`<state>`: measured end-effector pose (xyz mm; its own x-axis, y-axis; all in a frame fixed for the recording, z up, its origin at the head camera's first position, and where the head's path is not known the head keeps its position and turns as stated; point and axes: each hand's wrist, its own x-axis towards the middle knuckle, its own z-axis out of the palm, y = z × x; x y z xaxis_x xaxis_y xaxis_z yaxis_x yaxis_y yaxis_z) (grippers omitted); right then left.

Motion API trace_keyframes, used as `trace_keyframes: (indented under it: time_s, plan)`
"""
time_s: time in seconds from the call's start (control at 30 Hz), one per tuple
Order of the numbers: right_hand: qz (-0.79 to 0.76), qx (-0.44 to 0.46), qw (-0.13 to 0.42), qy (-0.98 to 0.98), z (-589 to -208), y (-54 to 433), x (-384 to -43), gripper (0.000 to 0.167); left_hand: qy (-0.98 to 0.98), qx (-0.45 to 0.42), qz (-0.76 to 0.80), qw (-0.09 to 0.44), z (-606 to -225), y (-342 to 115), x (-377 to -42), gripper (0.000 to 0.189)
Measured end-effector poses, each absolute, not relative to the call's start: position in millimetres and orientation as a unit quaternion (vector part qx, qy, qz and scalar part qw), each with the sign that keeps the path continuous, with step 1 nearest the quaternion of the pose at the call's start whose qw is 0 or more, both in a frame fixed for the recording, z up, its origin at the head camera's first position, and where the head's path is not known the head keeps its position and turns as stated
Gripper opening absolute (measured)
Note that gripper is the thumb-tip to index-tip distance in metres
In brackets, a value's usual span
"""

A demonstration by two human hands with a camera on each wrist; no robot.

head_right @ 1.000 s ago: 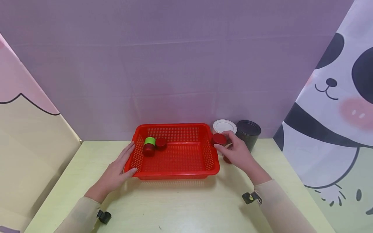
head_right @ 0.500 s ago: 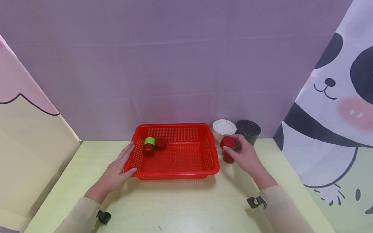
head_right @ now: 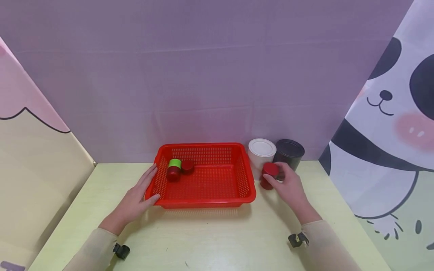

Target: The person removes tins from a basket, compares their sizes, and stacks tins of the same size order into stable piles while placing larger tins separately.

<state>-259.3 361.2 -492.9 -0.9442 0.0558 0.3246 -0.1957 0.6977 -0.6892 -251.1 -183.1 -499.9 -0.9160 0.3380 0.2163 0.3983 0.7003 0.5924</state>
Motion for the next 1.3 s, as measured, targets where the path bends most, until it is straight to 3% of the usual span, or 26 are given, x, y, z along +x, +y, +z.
trace_keyframes:
  time_s: [0.47,1.3]
  plan:
    - [0.348,0.007,0.179,-0.920,-509.6,365.5,-262.8,0.061,-0.922,-0.200,-0.329,0.041,-498.0,-184.2,-250.3,0.111]
    - [0.359,0.006,0.141,-0.923,-514.3,367.2,-266.0,0.062,-0.921,-0.202,-0.331,0.046,-501.4,-184.0,-251.9,0.110]
